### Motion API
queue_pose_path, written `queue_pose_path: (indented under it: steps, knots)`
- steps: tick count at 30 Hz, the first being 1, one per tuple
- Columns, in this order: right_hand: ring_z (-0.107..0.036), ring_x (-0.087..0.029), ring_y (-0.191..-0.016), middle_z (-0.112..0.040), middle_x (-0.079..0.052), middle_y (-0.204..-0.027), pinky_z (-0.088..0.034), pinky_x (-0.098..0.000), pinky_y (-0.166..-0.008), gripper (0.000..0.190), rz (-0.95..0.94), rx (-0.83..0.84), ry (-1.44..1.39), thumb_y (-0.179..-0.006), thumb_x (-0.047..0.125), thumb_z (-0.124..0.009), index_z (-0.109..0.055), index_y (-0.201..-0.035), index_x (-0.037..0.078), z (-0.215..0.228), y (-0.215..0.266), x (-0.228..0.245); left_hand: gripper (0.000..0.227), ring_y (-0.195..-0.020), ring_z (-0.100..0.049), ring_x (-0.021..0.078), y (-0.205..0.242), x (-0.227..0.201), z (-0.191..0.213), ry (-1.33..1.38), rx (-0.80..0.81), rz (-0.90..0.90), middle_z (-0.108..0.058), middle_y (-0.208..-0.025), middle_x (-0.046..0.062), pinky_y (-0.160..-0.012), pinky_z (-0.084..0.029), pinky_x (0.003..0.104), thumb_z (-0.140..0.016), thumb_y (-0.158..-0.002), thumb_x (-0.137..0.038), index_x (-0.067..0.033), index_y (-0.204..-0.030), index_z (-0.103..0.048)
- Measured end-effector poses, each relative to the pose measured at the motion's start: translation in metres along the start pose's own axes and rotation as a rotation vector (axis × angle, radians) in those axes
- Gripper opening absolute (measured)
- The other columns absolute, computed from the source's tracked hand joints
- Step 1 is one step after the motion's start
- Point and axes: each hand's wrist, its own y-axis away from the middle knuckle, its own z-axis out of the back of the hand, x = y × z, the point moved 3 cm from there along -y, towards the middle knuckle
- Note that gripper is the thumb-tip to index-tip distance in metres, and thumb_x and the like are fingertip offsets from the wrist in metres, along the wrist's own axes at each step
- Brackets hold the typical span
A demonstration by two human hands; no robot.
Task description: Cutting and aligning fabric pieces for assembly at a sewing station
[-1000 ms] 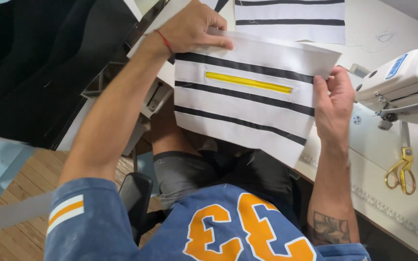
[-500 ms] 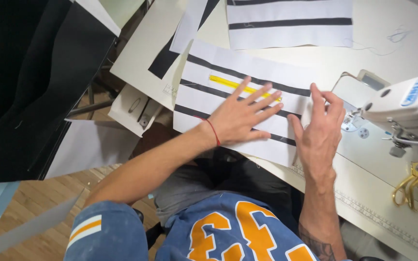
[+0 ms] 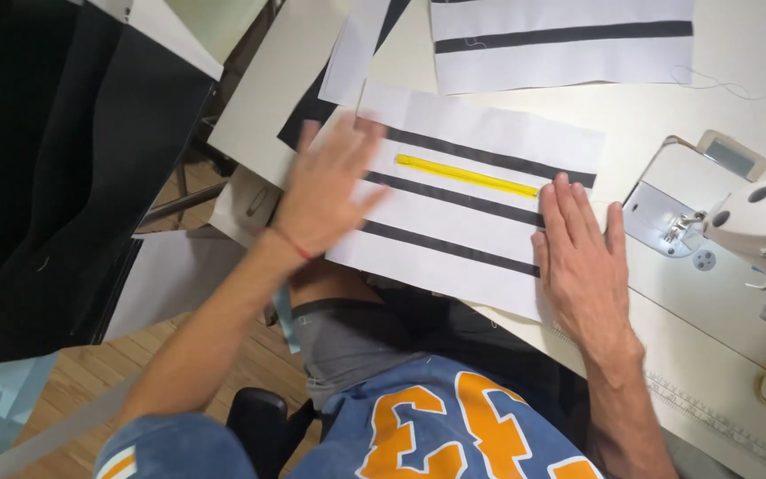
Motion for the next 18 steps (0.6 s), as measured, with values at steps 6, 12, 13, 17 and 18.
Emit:
queue_pose_path:
  steps: [6, 12, 13, 17, 18]
  knots:
    - [-0.044, -0.047, -0.174, -0.053, -0.029, -0.182, -0.025, -0.0687, -0.144, 0.062, 0.137, -0.109, -0.063, -0.116, 0.014, -0.069, -0.054, -0.174, -0.003, 0.028, -0.015, 0.015, 0.052, -0.147, -0.058, 0.0392, 0.025, 0.017, 0.047, 0.113, -0.194, 0.079, -0.066, -0.159, 0.017, -0.128, -0.044, 0.057, -0.069, -0.121, -0.043, -0.0055, -0.157, -0.074]
    - [-0.071, -0.036, -0.136, -0.078, -0.018, -0.145, -0.05, -0.055, -0.122, 0.036, 0.164, -0.162, -0.217, -0.112, 0.011, -0.084, -0.078, -0.146, 0.002, 0.054, 0.007, 0.015, 0.02, -0.097, -0.063, 0.0249, -0.007, -0.005, 0.029, 0.137, -0.284, -0.122, -0.075, -0.106, 0.004, -0.084, -0.058, 0.036, -0.098, -0.104, -0.02, -0.0075, -0.114, -0.085]
    - [-0.078, -0.028, -0.11, -0.086, -0.012, -0.123, -0.061, -0.0445, -0.102, 0.022, 0.084, -0.146, -0.29, -0.114, 0.013, -0.084, -0.086, -0.134, 0.005, 0.059, 0.018, 0.005, 0.015, -0.092, -0.06, 0.0242, -0.013, -0.003, 0.025, 0.124, -0.272, -0.129, -0.073, -0.099, 0.003, -0.077, -0.056, 0.036, -0.096, -0.105, -0.018, -0.0086, -0.103, -0.084]
    - [-0.07, -0.019, -0.102, -0.083, -0.012, -0.118, -0.056, -0.0354, -0.103, 0.008, -0.506, -0.233, -0.395, -0.136, 0.002, -0.085, -0.088, -0.134, -0.006, -0.012, 0.133, -0.134, 0.021, -0.093, -0.063, 0.0231, -0.016, -0.006, 0.028, 0.055, -0.284, -0.173, -0.071, -0.094, 0.001, -0.08, -0.057, 0.034, -0.087, -0.113, -0.011, -0.0119, -0.094, -0.077]
    - [-0.07, -0.027, -0.112, -0.078, -0.021, -0.126, -0.055, -0.0378, -0.106, 0.011, -0.536, -0.33, -0.397, -0.151, -0.002, -0.08, -0.082, -0.148, -0.013, -0.057, 0.195, -0.202, 0.022, -0.092, -0.061, 0.0222, -0.016, -0.006, 0.026, 0.01, -0.288, -0.144, -0.068, -0.095, 0.001, -0.076, -0.057, 0.034, -0.084, -0.115, -0.012, -0.0117, -0.096, -0.072]
